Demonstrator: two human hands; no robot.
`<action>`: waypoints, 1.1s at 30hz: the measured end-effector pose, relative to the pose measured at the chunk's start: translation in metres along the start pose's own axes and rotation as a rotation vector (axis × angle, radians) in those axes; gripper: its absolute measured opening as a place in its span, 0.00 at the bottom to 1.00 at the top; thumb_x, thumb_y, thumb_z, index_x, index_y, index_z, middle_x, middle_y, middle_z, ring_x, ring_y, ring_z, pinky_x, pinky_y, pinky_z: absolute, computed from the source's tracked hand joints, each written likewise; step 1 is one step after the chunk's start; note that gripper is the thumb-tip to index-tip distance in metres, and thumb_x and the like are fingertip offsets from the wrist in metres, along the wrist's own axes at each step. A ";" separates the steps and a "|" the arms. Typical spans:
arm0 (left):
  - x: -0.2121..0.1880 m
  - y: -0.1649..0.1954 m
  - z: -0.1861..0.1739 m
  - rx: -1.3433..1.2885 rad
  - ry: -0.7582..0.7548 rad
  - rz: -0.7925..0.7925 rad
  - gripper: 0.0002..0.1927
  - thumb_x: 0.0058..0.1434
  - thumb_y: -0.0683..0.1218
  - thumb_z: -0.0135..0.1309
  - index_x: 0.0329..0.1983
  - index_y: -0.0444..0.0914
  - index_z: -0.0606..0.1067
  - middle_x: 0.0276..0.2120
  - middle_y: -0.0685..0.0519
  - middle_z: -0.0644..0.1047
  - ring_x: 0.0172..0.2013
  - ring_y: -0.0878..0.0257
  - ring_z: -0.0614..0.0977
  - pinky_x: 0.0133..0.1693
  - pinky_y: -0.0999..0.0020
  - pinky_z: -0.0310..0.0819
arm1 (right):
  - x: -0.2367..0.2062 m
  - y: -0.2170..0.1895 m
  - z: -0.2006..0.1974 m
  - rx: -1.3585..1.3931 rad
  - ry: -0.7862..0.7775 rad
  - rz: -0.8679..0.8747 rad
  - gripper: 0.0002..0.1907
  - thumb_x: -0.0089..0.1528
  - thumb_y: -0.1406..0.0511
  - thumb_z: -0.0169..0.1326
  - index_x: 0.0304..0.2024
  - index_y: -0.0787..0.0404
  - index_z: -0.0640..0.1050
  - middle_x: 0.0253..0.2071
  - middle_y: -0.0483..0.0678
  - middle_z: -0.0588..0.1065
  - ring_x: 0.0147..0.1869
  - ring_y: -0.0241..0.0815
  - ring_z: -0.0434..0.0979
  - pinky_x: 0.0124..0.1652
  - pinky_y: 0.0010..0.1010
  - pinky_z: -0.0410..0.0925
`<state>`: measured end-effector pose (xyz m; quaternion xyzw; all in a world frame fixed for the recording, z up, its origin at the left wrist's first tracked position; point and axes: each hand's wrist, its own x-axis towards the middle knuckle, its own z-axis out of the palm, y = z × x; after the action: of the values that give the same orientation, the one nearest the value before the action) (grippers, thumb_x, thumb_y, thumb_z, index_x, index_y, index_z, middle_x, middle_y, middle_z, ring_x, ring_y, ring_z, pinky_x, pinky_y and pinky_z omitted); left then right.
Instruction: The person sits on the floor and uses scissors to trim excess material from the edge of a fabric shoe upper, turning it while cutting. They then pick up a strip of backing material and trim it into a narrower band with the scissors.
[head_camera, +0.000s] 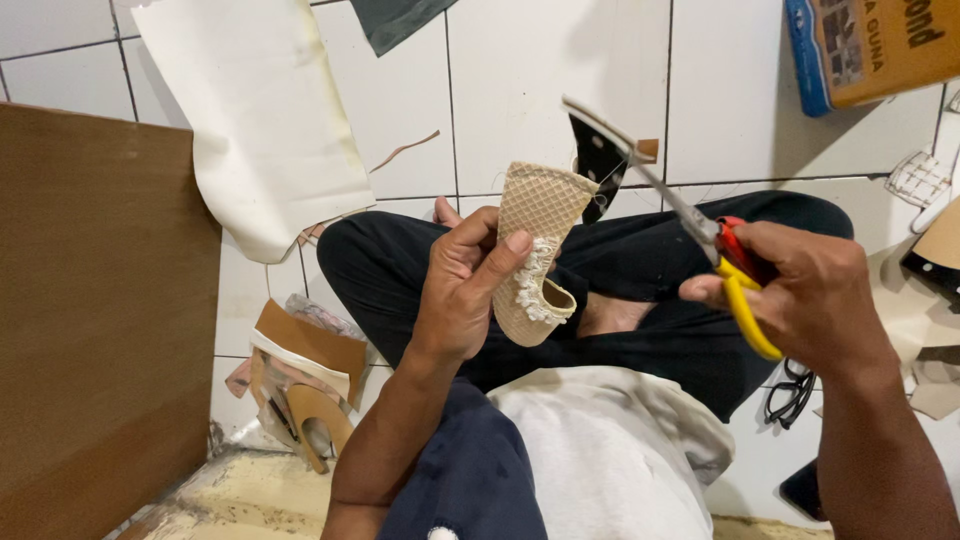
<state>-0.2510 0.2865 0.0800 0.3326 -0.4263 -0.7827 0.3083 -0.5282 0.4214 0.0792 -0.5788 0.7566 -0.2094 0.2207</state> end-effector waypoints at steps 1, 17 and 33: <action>0.001 0.000 0.000 -0.001 -0.002 -0.005 0.12 0.74 0.46 0.55 0.51 0.31 0.77 0.38 0.49 0.82 0.39 0.67 0.83 0.47 0.72 0.77 | 0.002 0.002 0.001 0.024 -0.036 0.055 0.31 0.49 0.46 0.66 0.43 0.61 0.83 0.22 0.46 0.74 0.25 0.39 0.71 0.27 0.32 0.67; -0.018 -0.008 0.028 -0.591 -0.007 -0.175 0.14 0.72 0.42 0.53 0.58 0.31 0.70 0.45 0.36 0.81 0.43 0.55 0.86 0.46 0.63 0.83 | -0.011 -0.029 0.075 0.250 0.183 -0.160 0.31 0.58 0.51 0.63 0.50 0.68 0.72 0.39 0.53 0.69 0.41 0.48 0.71 0.40 0.40 0.67; -0.023 0.023 0.005 -0.174 0.087 -0.058 0.16 0.70 0.41 0.55 0.58 0.29 0.72 0.43 0.39 0.82 0.41 0.58 0.86 0.46 0.62 0.84 | -0.007 -0.013 0.066 0.819 -0.165 0.065 0.45 0.62 0.32 0.42 0.53 0.65 0.78 0.29 0.41 0.72 0.32 0.34 0.72 0.32 0.27 0.68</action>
<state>-0.2371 0.2964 0.1078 0.3502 -0.3331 -0.8103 0.3315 -0.4780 0.4206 0.0334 -0.4340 0.6083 -0.4389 0.4990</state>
